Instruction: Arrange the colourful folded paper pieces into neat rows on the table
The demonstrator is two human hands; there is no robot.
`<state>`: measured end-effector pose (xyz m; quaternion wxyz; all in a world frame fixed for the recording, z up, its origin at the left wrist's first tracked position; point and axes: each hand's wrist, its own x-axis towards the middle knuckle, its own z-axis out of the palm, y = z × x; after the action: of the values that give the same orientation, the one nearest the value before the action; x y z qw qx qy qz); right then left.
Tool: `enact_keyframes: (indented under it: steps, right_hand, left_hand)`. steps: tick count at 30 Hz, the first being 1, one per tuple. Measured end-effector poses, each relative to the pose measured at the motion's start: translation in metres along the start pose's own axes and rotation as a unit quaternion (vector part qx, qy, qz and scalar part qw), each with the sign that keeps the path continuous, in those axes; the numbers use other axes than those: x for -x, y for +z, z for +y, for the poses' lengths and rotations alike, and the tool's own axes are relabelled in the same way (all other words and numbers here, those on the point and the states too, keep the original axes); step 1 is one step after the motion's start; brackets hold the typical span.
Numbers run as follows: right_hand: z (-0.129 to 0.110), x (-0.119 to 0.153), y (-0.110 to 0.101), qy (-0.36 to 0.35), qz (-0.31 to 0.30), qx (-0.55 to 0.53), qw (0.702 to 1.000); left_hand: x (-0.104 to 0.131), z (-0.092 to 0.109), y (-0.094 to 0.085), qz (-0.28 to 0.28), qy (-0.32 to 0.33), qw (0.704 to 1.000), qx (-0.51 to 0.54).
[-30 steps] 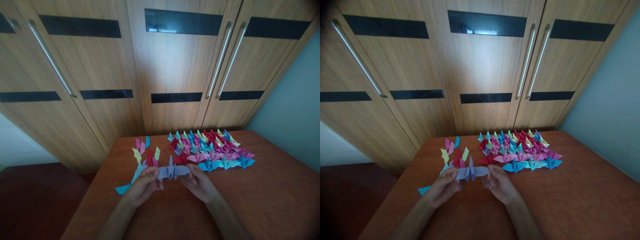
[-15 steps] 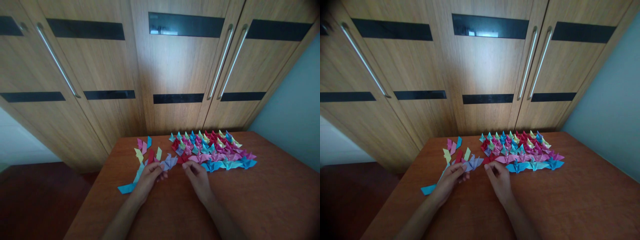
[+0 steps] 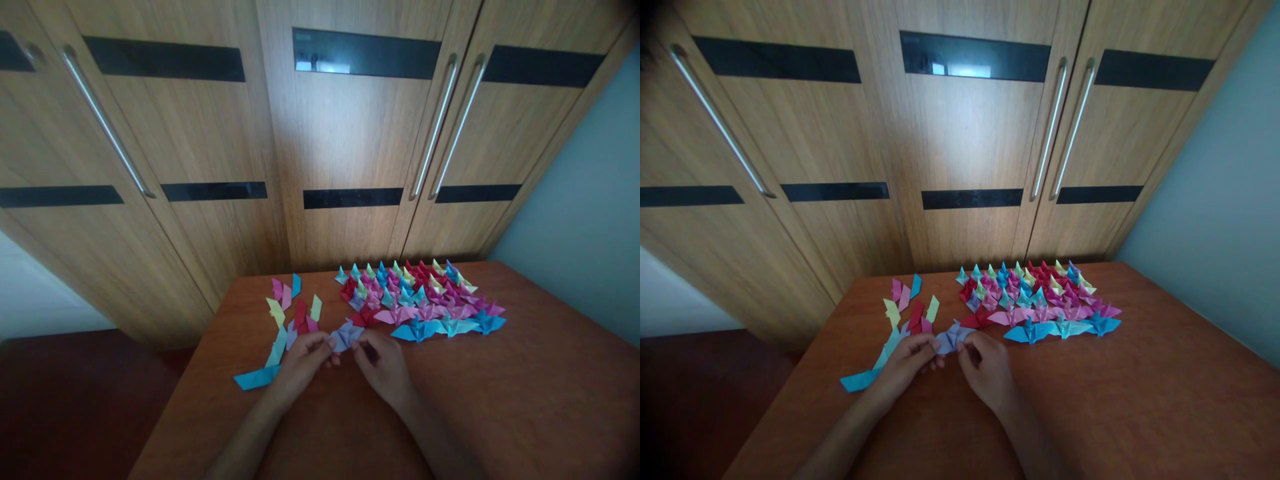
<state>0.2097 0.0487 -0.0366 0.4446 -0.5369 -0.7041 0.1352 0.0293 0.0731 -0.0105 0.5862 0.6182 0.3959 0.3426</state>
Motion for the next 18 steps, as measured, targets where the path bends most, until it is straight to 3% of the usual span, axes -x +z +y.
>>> enact_keyframes:
  steps: [8,18]
  right_hand:
    - [0.026,0.020,-0.029,-0.013,0.065,0.205,0.977]
    - [0.031,0.022,-0.033,0.033,0.008,0.380,0.924]
  left_hand:
    - [-0.001,0.004,-0.003,0.029,-0.028,0.999,0.016]
    - [0.003,0.010,0.001,0.021,-0.021,0.999,0.043]
